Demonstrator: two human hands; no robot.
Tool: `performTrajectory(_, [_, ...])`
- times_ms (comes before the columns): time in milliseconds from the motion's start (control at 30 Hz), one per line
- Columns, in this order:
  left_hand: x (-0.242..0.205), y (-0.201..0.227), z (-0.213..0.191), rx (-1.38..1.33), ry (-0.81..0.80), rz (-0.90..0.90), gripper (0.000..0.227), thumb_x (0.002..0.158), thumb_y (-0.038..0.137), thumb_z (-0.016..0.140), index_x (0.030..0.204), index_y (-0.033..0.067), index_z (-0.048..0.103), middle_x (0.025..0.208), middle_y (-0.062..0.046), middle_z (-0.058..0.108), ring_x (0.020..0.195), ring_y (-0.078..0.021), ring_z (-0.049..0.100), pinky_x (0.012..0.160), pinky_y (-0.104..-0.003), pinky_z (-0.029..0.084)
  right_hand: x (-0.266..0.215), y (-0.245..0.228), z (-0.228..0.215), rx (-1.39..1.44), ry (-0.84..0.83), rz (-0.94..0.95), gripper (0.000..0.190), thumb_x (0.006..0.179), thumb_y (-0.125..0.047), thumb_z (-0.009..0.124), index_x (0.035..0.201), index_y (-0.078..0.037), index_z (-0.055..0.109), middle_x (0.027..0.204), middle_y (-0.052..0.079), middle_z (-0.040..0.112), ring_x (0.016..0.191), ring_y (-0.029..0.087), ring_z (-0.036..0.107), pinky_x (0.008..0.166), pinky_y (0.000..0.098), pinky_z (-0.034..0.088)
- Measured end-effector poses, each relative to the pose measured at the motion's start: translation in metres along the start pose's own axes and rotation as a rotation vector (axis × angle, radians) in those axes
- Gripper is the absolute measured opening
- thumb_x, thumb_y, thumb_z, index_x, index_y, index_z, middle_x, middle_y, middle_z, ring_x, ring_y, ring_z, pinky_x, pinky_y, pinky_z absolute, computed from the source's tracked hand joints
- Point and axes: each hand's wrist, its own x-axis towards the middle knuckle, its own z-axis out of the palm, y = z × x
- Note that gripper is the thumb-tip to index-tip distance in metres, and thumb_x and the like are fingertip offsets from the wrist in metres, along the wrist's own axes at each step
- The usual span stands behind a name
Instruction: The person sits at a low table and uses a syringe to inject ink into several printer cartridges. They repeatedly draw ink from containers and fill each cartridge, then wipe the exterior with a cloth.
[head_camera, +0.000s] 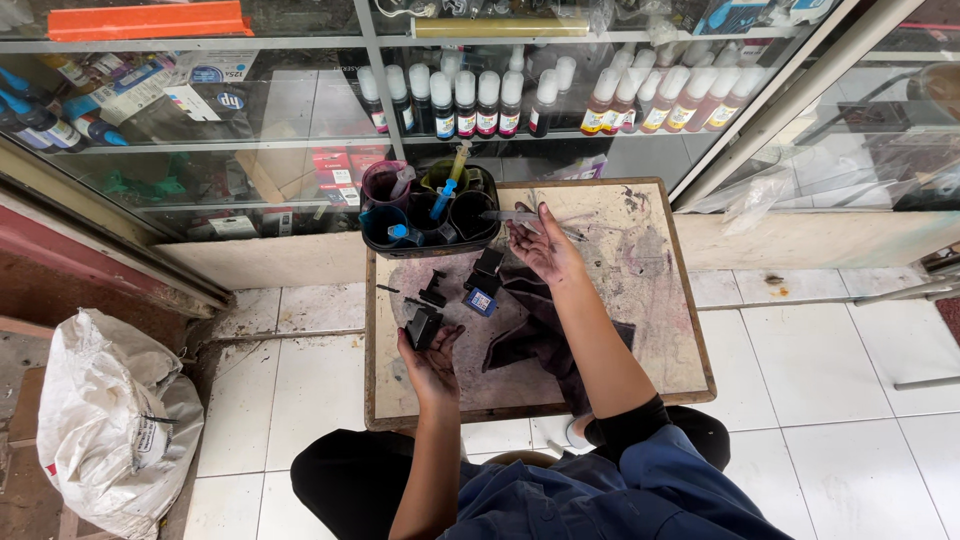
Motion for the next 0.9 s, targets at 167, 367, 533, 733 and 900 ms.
performTrajectory(167, [0.001, 0.002, -0.001, 0.0, 0.003, -0.003, 0.061, 0.103, 0.061, 0.043, 0.115, 0.0047, 0.063, 0.082, -0.021, 0.072, 0.081, -0.0306, 0.076, 0.107, -0.055, 0.053, 0.016, 0.002, -0.002, -0.047, 0.066, -0.029, 0.06, 0.09, -0.038, 0.081, 0.136, -0.005, 0.062, 0.111, 0.021, 0.065, 0.099, 0.026, 0.067, 0.095, 0.0383, 0.057])
performTrajectory(367, [0.003, -0.001, 0.0, 0.014, -0.007, -0.013, 0.061, 0.104, 0.061, 0.043, 0.117, 0.0045, 0.061, 0.08, -0.018, 0.07, 0.08, -0.0286, 0.075, 0.106, -0.055, 0.053, 0.022, 0.008, -0.004, -0.084, 0.144, -0.073, 0.055, 0.086, -0.032, 0.087, 0.129, -0.003, 0.067, 0.097, 0.02, 0.067, 0.086, 0.023, 0.068, 0.085, 0.0333, 0.058])
performTrajectory(533, [0.007, -0.005, -0.006, 0.027, -0.002, -0.007, 0.061, 0.104, 0.061, 0.044, 0.118, 0.004, 0.062, 0.08, -0.018, 0.069, 0.08, -0.0289, 0.074, 0.105, -0.056, 0.053, 0.043, 0.017, -0.017, -0.055, 0.17, -0.094, 0.047, 0.085, -0.025, 0.089, 0.122, -0.003, 0.07, 0.093, 0.023, 0.068, 0.081, 0.024, 0.066, 0.079, 0.0326, 0.057])
performTrajectory(733, [0.011, -0.009, -0.013, 0.023, 0.0, -0.008, 0.059, 0.105, 0.059, 0.044, 0.116, 0.0038, 0.061, 0.078, -0.017, 0.069, 0.077, -0.0274, 0.074, 0.102, -0.054, 0.055, 0.039, 0.021, -0.012, -0.067, 0.196, -0.137, 0.042, 0.085, -0.022, 0.089, 0.116, -0.001, 0.072, 0.087, 0.024, 0.066, 0.074, 0.023, 0.063, 0.072, 0.0297, 0.056])
performTrajectory(900, [0.016, -0.011, -0.013, 0.076, -0.027, 0.002, 0.061, 0.106, 0.059, 0.044, 0.119, 0.0027, 0.062, 0.08, -0.017, 0.068, 0.081, -0.0282, 0.074, 0.104, -0.055, 0.053, 0.014, 0.02, 0.006, -0.162, 0.182, -0.208, 0.045, 0.087, -0.023, 0.087, 0.12, 0.002, 0.07, 0.086, 0.023, 0.066, 0.076, 0.024, 0.065, 0.074, 0.0309, 0.056])
